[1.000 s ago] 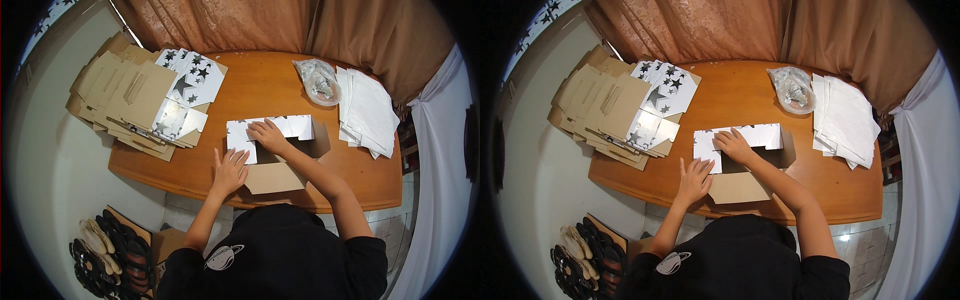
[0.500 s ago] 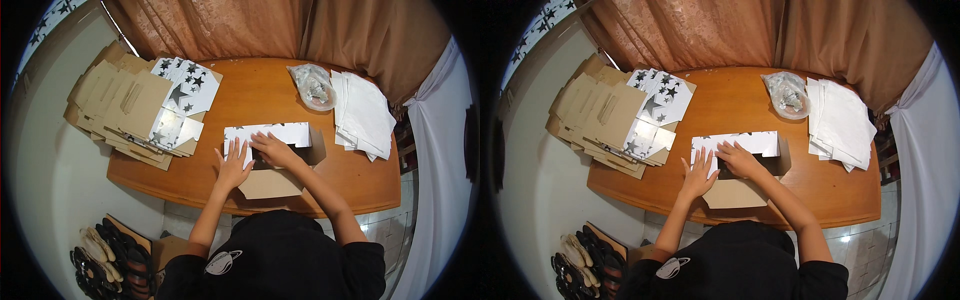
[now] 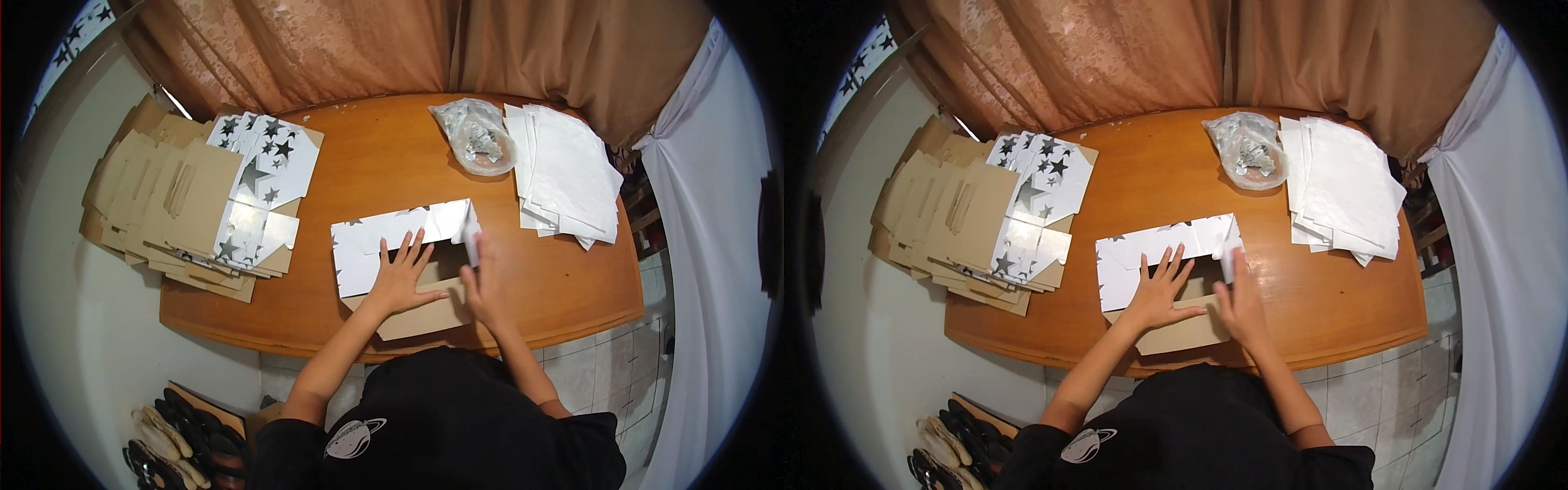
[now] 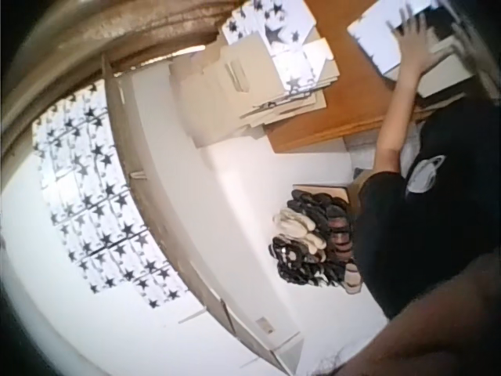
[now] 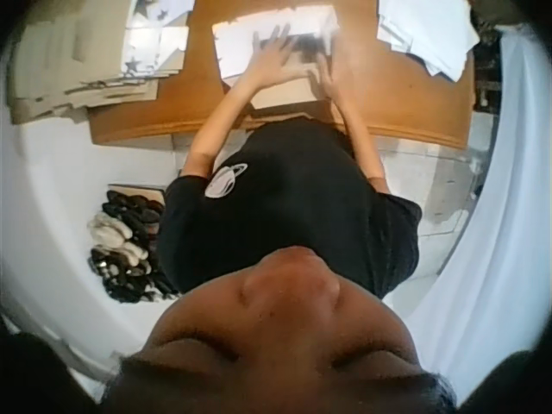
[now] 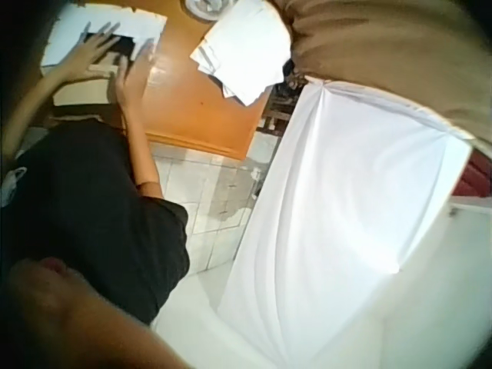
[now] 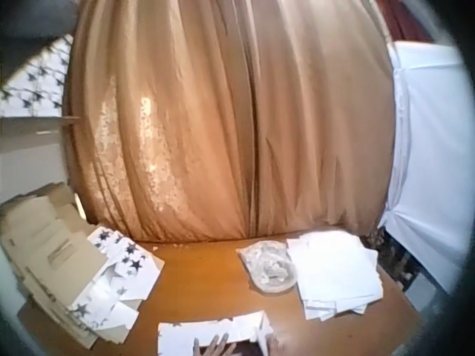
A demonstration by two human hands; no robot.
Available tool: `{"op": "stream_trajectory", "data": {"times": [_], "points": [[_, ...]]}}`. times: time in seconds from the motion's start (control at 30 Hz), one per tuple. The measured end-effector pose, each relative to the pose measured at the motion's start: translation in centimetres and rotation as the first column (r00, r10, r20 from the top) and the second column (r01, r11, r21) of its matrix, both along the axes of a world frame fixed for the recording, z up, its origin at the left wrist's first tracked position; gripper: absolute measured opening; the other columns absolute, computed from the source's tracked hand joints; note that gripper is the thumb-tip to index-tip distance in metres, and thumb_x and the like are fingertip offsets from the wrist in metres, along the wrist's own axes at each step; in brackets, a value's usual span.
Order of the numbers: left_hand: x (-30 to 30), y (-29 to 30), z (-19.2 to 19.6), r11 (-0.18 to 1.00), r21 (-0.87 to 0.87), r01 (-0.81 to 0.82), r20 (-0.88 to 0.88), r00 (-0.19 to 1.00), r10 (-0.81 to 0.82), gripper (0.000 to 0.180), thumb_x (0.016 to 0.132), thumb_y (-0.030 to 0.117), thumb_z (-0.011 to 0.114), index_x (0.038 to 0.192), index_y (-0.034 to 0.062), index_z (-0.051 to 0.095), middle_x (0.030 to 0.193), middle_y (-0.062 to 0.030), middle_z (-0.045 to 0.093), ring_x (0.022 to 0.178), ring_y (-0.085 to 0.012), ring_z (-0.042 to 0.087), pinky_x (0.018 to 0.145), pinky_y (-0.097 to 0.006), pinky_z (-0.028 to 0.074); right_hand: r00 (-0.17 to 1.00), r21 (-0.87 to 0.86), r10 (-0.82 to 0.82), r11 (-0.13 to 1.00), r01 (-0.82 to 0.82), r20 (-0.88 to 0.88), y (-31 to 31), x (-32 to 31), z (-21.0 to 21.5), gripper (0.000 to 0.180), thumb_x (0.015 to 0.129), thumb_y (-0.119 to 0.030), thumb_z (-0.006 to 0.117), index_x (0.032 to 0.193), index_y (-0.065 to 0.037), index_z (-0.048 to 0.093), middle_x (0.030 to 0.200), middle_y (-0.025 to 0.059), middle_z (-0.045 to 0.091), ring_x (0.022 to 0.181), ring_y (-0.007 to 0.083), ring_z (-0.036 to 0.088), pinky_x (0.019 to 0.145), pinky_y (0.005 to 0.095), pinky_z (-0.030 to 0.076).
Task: The recorder is folding cardboard components to assemble shoe boxes and then placing tissue paper inside them.
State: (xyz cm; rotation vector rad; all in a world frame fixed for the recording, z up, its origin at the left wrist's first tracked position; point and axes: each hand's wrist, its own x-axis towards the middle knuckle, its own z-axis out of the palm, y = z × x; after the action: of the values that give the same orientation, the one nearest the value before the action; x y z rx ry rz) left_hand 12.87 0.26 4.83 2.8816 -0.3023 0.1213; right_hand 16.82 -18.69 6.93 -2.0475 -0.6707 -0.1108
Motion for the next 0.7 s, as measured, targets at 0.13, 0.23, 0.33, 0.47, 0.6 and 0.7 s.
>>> {"op": "stream_trajectory", "data": {"times": [0.13, 0.23, 0.33, 0.47, 0.6, 0.7], "points": [[0.2, 0.3, -0.7, 1.0, 0.005, 0.001, -0.005, 1.0, -0.001, 0.098, 0.066, 0.067, 0.052, 0.132, -0.0022, 0.034, 0.146, -0.0175, 0.011, 0.135, -0.0334, 0.011, 0.099, -0.065, 0.0, 0.983, -0.497, 0.142, 0.866, -0.065, 0.118, 1.8, -0.9, -1.7, 0.059, 0.089, -0.039, 0.041, 0.134, -0.002, 0.032, 0.139, 0.0182, 0.029, 0.13, 0.0328, 0.024, 0.106, 0.0498, 0.012], [0.1, 0.2, -0.6, 0.999, -0.034, -0.019, -0.023, 1.0, 0.018, 0.104, 0.06, 0.066, 0.058, 0.131, -0.0051, 0.033, 0.146, -0.0183, 0.01, 0.135, -0.0331, 0.01, 0.1, -0.063, 0.0, 0.979, -0.606, 0.156, 0.794, -0.043, 0.134, 1.8, -0.5, -1.9, 0.061, 0.088, -0.048, 0.039, 0.13, -0.004, 0.039, 0.139, 0.0156, 0.032, 0.131, 0.0296, 0.025, 0.106, 0.0501, 0.013], [-0.1, 0.0, -0.3, 0.999, -0.046, -0.03, -0.031, 0.999, 0.028, 0.109, 0.057, 0.07, 0.058, 0.132, -0.0051, 0.032, 0.146, -0.0182, 0.009, 0.135, -0.0329, 0.009, 0.101, -0.062, 0.001, 0.981, -0.581, 0.171, 0.81, -0.084, 0.097, 1.4, -0.2, -2.2, 0.063, 0.086, -0.052, 0.039, 0.128, -0.004, 0.043, 0.137, 0.0145, 0.035, 0.13, 0.0277, 0.028, 0.105, 0.0504, 0.015], [-0.2, -0.1, -0.2, 0.999, -0.046, -0.029, -0.021, 0.999, 0.028, 0.114, 0.054, 0.074, 0.058, 0.132, -0.0047, 0.031, 0.146, -0.0174, 0.01, 0.135, -0.0325, 0.007, 0.101, -0.061, 0.001, 0.954, -0.619, 0.201, 0.785, -0.021, 0.222, 1.2, -0.1, -3.1, 0.063, 0.085, -0.053, 0.04, 0.124, -0.004, 0.048, 0.134, 0.0139, 0.041, 0.127, 0.0275, 0.034, 0.103, 0.0508, 0.019], [-0.4, 0.0, -0.4, 0.998, -0.05, -0.033, -0.036, 0.999, 0.031, 0.114, 0.054, 0.074, 0.058, 0.133, -0.0044, 0.031, 0.146, -0.0168, 0.01, 0.136, -0.032, 0.008, 0.102, -0.061, 0.001, 0.964, -0.698, 0.21, 0.715, -0.039, 0.161, 1.5, -0.3, -2.2, 0.063, 0.087, -0.052, 0.038, 0.126, -0.004, 0.045, 0.136, 0.0134, 0.037, 0.128, 0.0269, 0.031, 0.105, 0.0492, 0.018], [-0.6, -0.1, -0.5, 0.998, -0.06, -0.031, -0.02, 0.999, 0.03, 0.112, 0.055, 0.073, 0.058, 0.132, -0.0046, 0.033, 0.146, -0.0163, 0.011, 0.136, -0.0316, 0.008, 0.102, -0.06, 0.0, 0.964, -0.692, 0.2, 0.722, -0.023, 0.176, 1.5, -0.7, -2.2, 0.063, 0.087, -0.053, 0.038, 0.126, -0.003, 0.046, 0.136, 0.0137, 0.038, 0.128, 0.0271, 0.032, 0.104, 0.0493, 0.019]]}}
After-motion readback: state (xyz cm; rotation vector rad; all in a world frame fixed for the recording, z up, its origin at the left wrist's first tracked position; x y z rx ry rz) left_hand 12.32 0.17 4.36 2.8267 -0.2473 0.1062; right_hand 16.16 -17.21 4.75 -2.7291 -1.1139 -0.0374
